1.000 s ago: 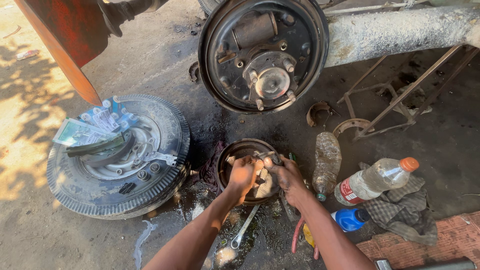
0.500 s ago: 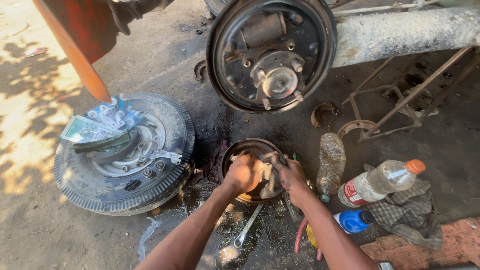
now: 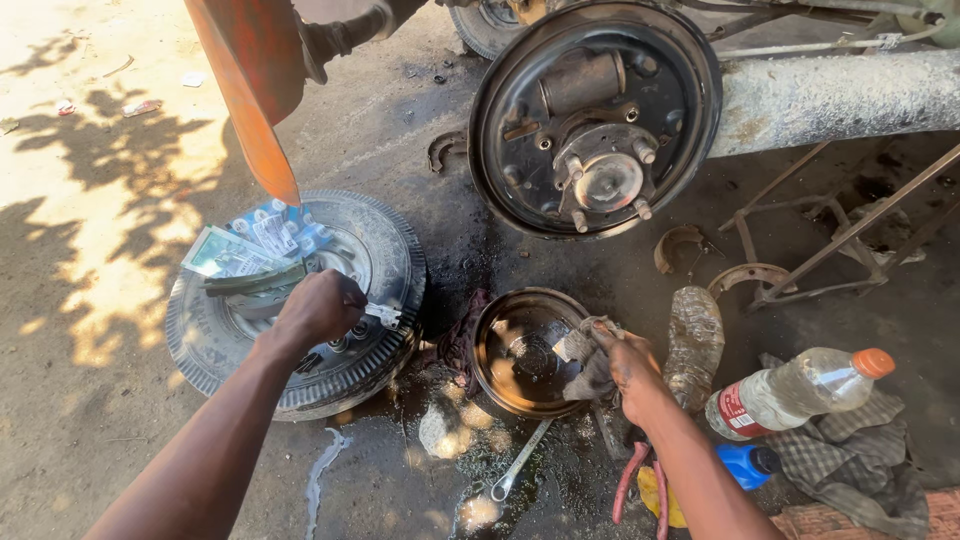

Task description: The person cleans small mechanical parts by pouring liquid from plastic bottles into a metal bowl and scrubbing the parts with a cloth. The person repeatedly wets the parts and wipes them, handling them one at a time.

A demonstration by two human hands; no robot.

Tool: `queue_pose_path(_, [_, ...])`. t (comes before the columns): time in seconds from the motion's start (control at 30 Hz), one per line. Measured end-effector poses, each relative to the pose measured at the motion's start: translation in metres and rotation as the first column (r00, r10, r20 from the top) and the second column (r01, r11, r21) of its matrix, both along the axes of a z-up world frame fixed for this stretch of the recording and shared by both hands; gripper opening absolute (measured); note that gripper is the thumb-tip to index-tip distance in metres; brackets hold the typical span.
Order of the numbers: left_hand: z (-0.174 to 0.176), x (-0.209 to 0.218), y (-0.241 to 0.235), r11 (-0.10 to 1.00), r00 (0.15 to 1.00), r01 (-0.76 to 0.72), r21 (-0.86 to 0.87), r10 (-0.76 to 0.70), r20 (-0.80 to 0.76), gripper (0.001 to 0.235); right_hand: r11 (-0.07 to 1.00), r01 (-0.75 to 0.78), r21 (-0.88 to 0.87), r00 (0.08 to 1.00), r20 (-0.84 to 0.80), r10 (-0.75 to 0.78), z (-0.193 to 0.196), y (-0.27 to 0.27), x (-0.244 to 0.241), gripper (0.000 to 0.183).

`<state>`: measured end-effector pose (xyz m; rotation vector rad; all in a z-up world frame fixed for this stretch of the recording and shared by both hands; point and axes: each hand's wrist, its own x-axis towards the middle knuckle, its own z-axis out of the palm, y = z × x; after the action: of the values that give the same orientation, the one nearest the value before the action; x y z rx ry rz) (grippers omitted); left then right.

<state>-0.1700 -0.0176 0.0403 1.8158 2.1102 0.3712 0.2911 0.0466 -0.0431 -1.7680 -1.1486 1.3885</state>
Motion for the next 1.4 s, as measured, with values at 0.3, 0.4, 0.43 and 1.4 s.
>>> queue_pose_path(0.3, [0.031, 0.056, -0.004, 0.981, 0.992, -0.032, 0.194, 0.008, 0.125, 0.032, 0.997, -0.074, -0.027, 0.977, -0.202, 0.067, 0.054, -0.008, -0.002, 0.054])
queue_pose_path(0.4, [0.013, 0.113, 0.005, 0.998, 0.970, 0.020, 0.068, -0.035, 0.242, 0.037, 0.997, -0.059, -0.045, 0.956, -0.290, 0.043, 0.047, 0.004, -0.005, 0.055])
queue_pose_path(0.43, [0.002, 0.132, 0.011, 0.995, 0.968, 0.037, -0.088, -0.014, 0.252, 0.027, 0.996, -0.092, -0.021, 0.975, -0.204, 0.086, 0.039, 0.010, -0.010, 0.051])
queue_pose_path(1.4, [-0.098, 0.128, -0.016, 0.965, 0.930, 0.181, -0.192, -0.105, 0.353, 0.032, 0.657, -0.740, -0.142, 0.555, 0.422, 0.717, -0.055, 0.055, -0.077, 0.024])
